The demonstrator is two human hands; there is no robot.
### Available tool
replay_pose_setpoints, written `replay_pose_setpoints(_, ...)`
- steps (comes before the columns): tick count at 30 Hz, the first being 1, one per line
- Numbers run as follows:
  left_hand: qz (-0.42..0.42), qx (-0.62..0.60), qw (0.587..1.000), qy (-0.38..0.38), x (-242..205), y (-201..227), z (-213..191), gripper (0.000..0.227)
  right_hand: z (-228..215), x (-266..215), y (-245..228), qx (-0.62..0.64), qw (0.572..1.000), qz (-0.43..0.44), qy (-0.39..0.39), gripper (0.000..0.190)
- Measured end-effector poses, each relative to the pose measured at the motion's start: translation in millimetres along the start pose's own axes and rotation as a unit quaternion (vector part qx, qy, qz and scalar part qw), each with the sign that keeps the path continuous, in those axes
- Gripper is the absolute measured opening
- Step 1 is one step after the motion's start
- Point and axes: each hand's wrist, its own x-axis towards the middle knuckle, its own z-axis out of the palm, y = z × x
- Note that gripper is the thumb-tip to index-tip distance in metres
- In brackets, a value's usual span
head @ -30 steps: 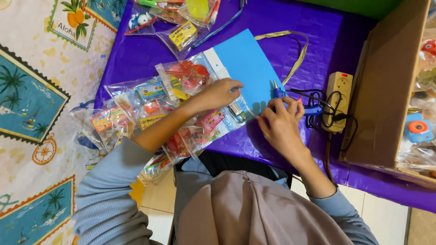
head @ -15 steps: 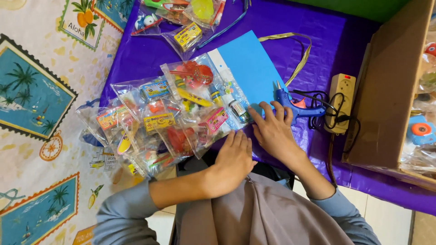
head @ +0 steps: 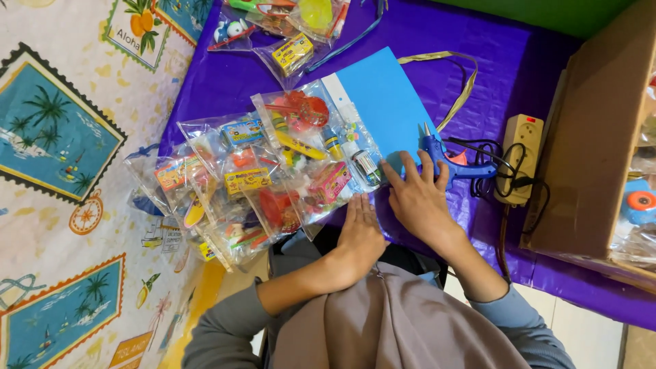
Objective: The person applies glue to various small toys and objects, including a mini-truck and a toy camera, using a glue gun, then presses them onto a blue card and places some into a large cardboard box.
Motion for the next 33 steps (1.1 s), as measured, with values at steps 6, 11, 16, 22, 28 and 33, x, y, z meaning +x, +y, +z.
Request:
replay_pose_setpoints(6,-0.024,-0.032,0.999,-0.005,5,5,-6,0.084,16,6,-3,0.002,1.000,-0.007,0.025,0.057)
replay_pose_setpoints(11,-0.024,-0.049,0.998,-0.006,-2,5,-15,0.081,20,5,-9,-0.040,0.997,-0.009,0.060,0.053)
replay_pose_setpoints(16,-0.023,-0.057,0.998,0.012,2,5,-10,0.080,20,10,-4,-0.024,0.998,-0.007,0.057,0.050)
replay_pose_setpoints(22,-0.030,-0.045,0.998,0.027,8,7,1,0.082,6,20,0,0.010,1.000,-0.003,0.026,0.049)
replay_pose_setpoints(28,-0.021,-0.044,0.998,0.040,3,4,-15,0.077,11,28,-4,-0.020,0.998,-0.030,0.045,0.049)
replay_pose_setpoints(33,-0.033,-0.042,0.997,0.054,5,6,-8,0.078,10,30,-3,0.003,0.999,-0.030,0.042,0.043)
